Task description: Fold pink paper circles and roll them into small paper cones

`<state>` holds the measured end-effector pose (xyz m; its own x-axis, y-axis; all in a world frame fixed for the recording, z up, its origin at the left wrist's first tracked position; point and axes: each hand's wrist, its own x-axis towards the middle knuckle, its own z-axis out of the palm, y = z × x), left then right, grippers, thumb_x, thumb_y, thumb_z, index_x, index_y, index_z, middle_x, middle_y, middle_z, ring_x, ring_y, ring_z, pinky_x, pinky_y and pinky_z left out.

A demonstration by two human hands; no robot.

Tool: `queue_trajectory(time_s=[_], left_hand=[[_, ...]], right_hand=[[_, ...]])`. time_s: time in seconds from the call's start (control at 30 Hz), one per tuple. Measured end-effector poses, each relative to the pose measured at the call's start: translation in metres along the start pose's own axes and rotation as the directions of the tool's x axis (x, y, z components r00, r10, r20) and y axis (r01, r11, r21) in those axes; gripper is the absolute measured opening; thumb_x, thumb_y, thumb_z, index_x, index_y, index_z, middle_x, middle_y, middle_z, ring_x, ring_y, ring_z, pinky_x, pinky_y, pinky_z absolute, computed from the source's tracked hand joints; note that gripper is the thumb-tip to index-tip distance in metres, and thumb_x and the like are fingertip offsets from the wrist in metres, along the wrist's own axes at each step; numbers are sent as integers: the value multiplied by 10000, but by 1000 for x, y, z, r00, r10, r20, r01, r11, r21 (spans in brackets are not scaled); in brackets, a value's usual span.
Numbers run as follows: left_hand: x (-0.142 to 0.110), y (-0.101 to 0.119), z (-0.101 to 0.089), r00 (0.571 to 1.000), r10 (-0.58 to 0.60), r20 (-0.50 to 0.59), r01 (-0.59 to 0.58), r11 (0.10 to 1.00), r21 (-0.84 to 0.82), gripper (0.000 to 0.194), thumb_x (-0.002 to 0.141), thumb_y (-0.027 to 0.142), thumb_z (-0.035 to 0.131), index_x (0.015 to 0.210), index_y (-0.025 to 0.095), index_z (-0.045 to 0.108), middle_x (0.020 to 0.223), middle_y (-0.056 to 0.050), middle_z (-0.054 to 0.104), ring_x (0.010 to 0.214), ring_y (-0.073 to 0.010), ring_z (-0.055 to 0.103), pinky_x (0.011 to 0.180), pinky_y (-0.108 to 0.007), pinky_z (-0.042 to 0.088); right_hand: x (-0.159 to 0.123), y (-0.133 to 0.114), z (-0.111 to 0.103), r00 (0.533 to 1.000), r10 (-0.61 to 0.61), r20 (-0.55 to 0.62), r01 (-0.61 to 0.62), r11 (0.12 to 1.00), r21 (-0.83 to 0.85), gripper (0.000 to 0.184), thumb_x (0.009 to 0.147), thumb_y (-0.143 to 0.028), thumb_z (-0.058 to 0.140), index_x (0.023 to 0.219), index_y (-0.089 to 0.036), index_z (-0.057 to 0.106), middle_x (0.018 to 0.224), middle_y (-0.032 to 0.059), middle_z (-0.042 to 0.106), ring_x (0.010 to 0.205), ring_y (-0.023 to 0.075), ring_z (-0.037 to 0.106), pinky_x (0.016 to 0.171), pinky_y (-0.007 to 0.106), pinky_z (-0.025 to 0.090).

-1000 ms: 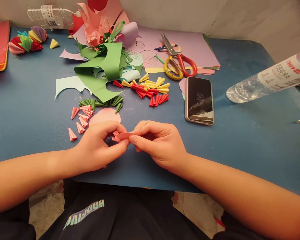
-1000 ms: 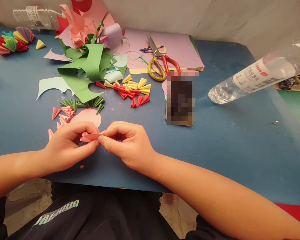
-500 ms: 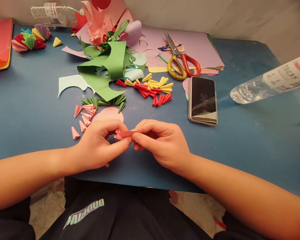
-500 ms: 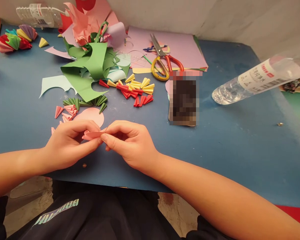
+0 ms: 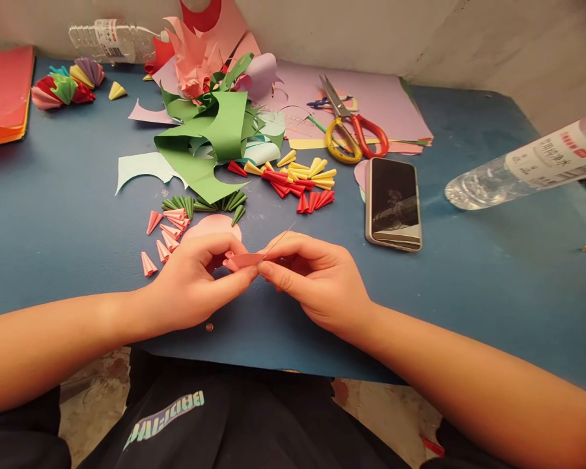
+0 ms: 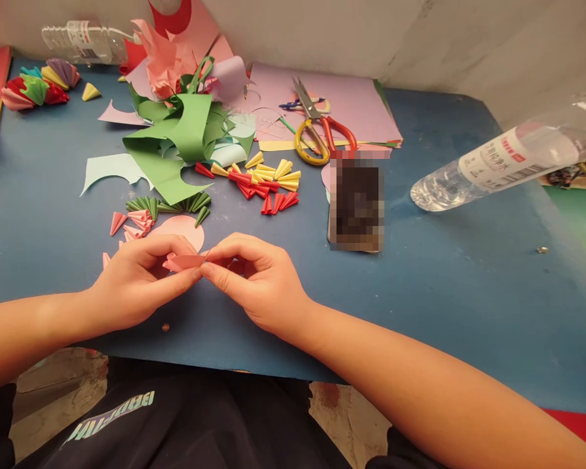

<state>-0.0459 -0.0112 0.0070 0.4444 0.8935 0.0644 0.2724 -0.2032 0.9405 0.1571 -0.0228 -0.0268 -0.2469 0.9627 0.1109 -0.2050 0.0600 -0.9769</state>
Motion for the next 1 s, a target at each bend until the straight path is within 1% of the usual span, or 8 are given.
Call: queue_trajectory(time_s=[0.17,0.3,0.4,0.47,0.57,0.67,0.8,1.0], left_hand=[[0,-1,1,998,-31,61,34,999,-39,119,881,169,710,768,149,678,707,19,595,678,-101,542,630,-213,457],[-1,0,4,992,-71,103,79,994,-78,120,871,180,717,762,145,683,691,17,599,660,-101,541,615,-216,461],[0,-2,4,978,-173,117,187,974,-124,145,870,264,751,805,141,711,689,13,589,627,-105,528,548,-215,426],[1,-5,3,966,-231,117,247,956,-157,199,868,330,773,844,137,729,697,13,576,611,-100,501,517,-212,387],[3,-8,1,964,-241,113,259,948,-185,243,862,363,786,870,126,734,742,2,591,640,-102,497,537,-219,374],[4,-9,2,964,-238,119,258,947,-191,237,845,333,788,803,118,696,720,9,568,660,-104,487,560,-222,378],[6,-6,3,965,-226,135,250,947,-203,208,827,261,767,737,128,634,681,35,524,644,-88,456,565,-207,381],[6,-5,2,985,-144,98,156,979,-129,177,876,278,719,803,119,686,744,-5,603,684,-118,523,593,-237,421]], right_hand=[[-2,-5,-1,997,70,26,-69,997,-16,72,860,-205,829,813,-192,776,755,0,710,620,103,625,574,251,500],[-2,-11,-2,988,143,50,-141,989,-52,283,906,-382,808,734,-178,713,641,-13,646,542,106,590,540,264,500],[0,-10,-3,991,125,55,-120,989,-86,363,928,-466,780,725,-175,704,642,0,650,560,116,596,557,274,515],[1,-8,-4,993,104,58,-99,991,-95,334,958,-452,746,772,-175,731,699,15,669,602,123,610,576,277,526],[1,-4,-6,996,60,66,-52,992,-115,170,941,-350,771,904,-185,785,828,31,706,671,126,635,592,272,530],[1,-3,-6,998,23,60,-14,990,-140,62,901,-244,796,886,-184,793,842,30,722,683,116,631,605,261,515],[1,-5,-5,995,89,40,-85,992,-93,90,881,-247,808,834,-174,791,747,10,700,618,104,605,578,254,496],[0,-7,-3,991,135,21,-134,990,-33,106,865,-247,823,811,-168,780,699,-11,689,567,86,588,554,232,498]])
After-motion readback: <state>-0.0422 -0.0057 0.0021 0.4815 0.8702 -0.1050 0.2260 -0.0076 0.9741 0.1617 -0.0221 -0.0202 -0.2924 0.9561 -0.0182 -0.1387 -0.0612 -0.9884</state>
